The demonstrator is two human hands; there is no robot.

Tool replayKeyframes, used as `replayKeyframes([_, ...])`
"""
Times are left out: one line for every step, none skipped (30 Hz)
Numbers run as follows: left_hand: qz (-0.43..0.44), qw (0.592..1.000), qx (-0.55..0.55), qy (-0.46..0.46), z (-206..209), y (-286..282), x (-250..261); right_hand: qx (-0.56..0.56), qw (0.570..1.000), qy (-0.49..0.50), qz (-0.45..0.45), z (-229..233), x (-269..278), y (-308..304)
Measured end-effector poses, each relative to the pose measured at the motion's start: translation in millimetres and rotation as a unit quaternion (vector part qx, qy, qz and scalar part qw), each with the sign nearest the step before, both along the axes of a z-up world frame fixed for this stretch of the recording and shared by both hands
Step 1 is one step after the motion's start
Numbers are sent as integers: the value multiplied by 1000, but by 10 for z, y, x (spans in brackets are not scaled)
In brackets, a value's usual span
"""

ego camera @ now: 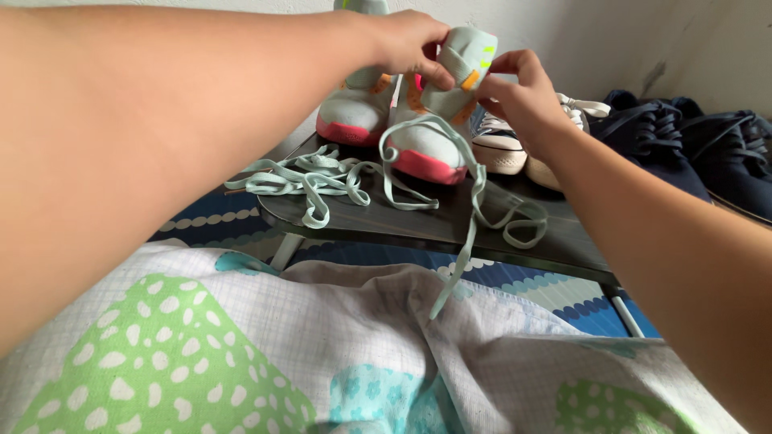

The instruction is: The person threads white shoelaces through the eyelets of a blue canvas sneaker on a small table, pulling the laces tight and working them through successive eyelet pairs. They then set the sneaker aside and begin threading light green laces into a pair of toddler shoes.

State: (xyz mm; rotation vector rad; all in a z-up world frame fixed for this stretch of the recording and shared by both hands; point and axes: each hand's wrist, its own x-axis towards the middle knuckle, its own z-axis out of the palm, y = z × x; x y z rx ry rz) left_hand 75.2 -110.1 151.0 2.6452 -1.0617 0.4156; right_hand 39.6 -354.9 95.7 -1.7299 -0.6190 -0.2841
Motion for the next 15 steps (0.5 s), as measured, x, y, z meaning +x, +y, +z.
replayKeyframes([2,1000,10,-17,-9,-28,30,8,1000,0,11,8,-17,2])
replayKeyframes([11,1000,11,-19,-14,-68,55,15,1000,0,22,23,-34,2])
replayKeyframes([20,1000,12,-21,-27,-113,71,23,999,0,33,38,-49,3])
replayKeyframes([28,999,12,-22,-40,-143,79,-14,1000,-13,23,46,-59,9])
replayKeyframes([26,999,11,-20,-47,-145,76,-50,998,-26,14,47,-65,22])
replayKeyframes([24,1000,9,-17,-53,-123,61,-87,995,-38,5,52,-67,32])
replayKeyframes([22,1000,8,-15,-59,-100,40,-92,995,-50,0,56,-64,41])
replayKeyframes([14,1000,0,-20,-71,-70,15,-96,993,-61,-4,52,-47,74])
replayKeyframes([6,1000,-8,-25,-86,-42,-13,-100,992,-72,-8,44,-25,104])
replayKeyframes([-1,999,-16,-30,-97,-15,-40,-93,992,-79,-18,26,1,138])
replayKeyframes([9,999,-39,-13,-97,17,-65,-87,992,-85,-29,4,28,174])
replayKeyframes([18,998,-63,3,-94,56,-91,-80,992,-92,-39,-8,47,197])
replayKeyframes([28,996,-86,19,-97,98,-118,-70,993,-84,-41,-22,55,206])
replayKeyframes([8,995,-98,8,-104,150,-149,-61,994,-76,-42,-39,58,223])
replayKeyframes([-11,994,-109,-2,-114,205,-180,-51,996,-68,-43,-44,62,244])
